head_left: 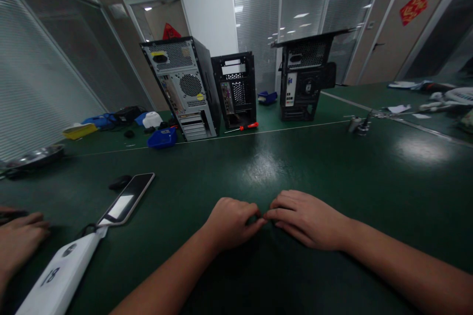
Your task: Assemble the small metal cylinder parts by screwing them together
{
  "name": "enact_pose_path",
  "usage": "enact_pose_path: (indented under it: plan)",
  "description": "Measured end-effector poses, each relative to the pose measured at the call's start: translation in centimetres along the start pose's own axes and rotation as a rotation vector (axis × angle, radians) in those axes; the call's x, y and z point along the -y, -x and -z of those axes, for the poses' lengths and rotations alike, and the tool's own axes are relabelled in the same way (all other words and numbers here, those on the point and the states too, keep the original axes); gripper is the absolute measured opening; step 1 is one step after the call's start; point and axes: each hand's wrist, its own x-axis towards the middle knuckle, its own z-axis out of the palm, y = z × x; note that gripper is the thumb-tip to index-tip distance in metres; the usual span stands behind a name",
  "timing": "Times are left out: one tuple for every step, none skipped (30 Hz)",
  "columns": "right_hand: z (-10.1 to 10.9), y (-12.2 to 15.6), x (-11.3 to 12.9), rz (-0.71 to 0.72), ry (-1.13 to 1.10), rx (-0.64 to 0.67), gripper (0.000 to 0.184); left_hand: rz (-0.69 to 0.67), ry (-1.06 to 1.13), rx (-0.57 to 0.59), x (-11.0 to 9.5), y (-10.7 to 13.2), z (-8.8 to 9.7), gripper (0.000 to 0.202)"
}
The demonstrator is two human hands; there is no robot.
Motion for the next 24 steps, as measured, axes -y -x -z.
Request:
enact_pose_path:
  plan:
    - [0.0,0.0,0.0,0.0,0.003,-0.005,0.035,-0.002,0.005,0.001,0.0,0.0,0.0,0.019]
    - [0.0,0.0,0.0,-0.002,0.01,-0.008,0.034,-0.004,0.009,0.004,0.0,0.0,0.0,0.019]
    - [0.0,0.0,-0.1,-0.008,0.019,-0.01,0.033,-0.003,0.009,0.008,0.0,0.0,0.1,0.019]
    - [0.0,0.0,-0.1,-0.016,0.031,-0.011,0.031,-0.001,0.006,0.011,0.0,0.0,0.1,0.02]
    - [0.0,0.1,-0.2,-0.025,0.043,-0.015,0.03,0.0,0.0,0.016,-0.1,0.0,0.1,0.02]
    - [0.1,0.1,-0.2,-0.033,0.055,-0.023,0.03,0.002,-0.006,0.02,-0.1,0.0,0.1,0.02]
    - [0.1,0.1,-0.3,-0.039,0.067,-0.034,0.029,0.003,-0.01,0.024,-0.1,0.0,0.1,0.021]
    - [0.2,0.2,-0.4,-0.046,0.076,-0.046,0.028,0.004,-0.011,0.028,-0.1,0.0,0.1,0.021]
    - [0.3,0.2,-0.6,-0.055,0.084,-0.06,0.027,0.005,-0.009,0.031,-0.1,0.0,0.2,0.022]
    - [0.4,0.2,-0.7,-0.067,0.09,-0.075,0.026,0.004,-0.005,0.034,-0.1,-0.1,0.2,0.022]
    - [0.5,0.3,-0.9,-0.086,0.093,-0.092,0.024,0.003,0.0,0.038,-0.1,-0.1,0.2,0.022]
    - [0.6,0.4,-1.2,-0.113,0.094,-0.111,0.023,0.0,0.004,0.043,-0.1,-0.1,0.3,0.022]
    - [0.8,0.6,-1.4,-0.145,0.093,-0.136,0.023,-0.002,0.007,0.048,-0.1,-0.1,0.3,0.021]
    - [0.9,0.7,-1.8,-0.184,0.089,-0.167,0.023,-0.005,0.008,0.052,-0.1,-0.1,0.4,0.021]
    - [1.1,0.9,-2.1,-0.227,0.084,-0.2,0.023,-0.009,0.007,0.057,-0.1,-0.1,0.4,0.021]
    - [1.2,1.2,-2.6,-0.274,0.076,-0.236,0.024,-0.01,0.006,0.062,-0.1,0.0,0.4,0.021]
    - [1.3,1.4,-3.0,-0.322,0.068,-0.276,0.025,-0.009,0.004,0.064,-0.1,0.0,0.4,0.022]
    - [1.5,1.7,-3.6,-0.371,0.06,-0.321,0.027,-0.008,0.004,0.065,-0.1,0.0,0.5,0.022]
    - [1.6,2.0,-4.1,-0.423,0.053,-0.371,0.029,-0.007,0.006,0.065,-0.1,0.0,0.5,0.022]
    - [1.7,2.4,-4.7,-0.478,0.048,-0.424,0.032,-0.007,0.01,0.065,-0.1,0.0,0.5,0.022]
    - [1.9,2.7,-5.3,-0.531,0.046,-0.479,0.036,-0.008,0.013,0.063,-0.1,0.0,0.5,0.022]
    - [2.0,3.0,-6.0,-0.581,0.047,-0.528,0.04,-0.01,0.015,0.06,-0.1,0.0,0.5,0.022]
    - [2.2,3.4,-6.6,-0.621,0.053,-0.568,0.044,-0.014,0.015,0.058,-0.1,0.0,0.5,0.022]
    - [2.3,3.8,-7.2,-0.651,0.064,-0.599,0.046,-0.017,0.015,0.056,-0.1,0.0,0.5,0.023]
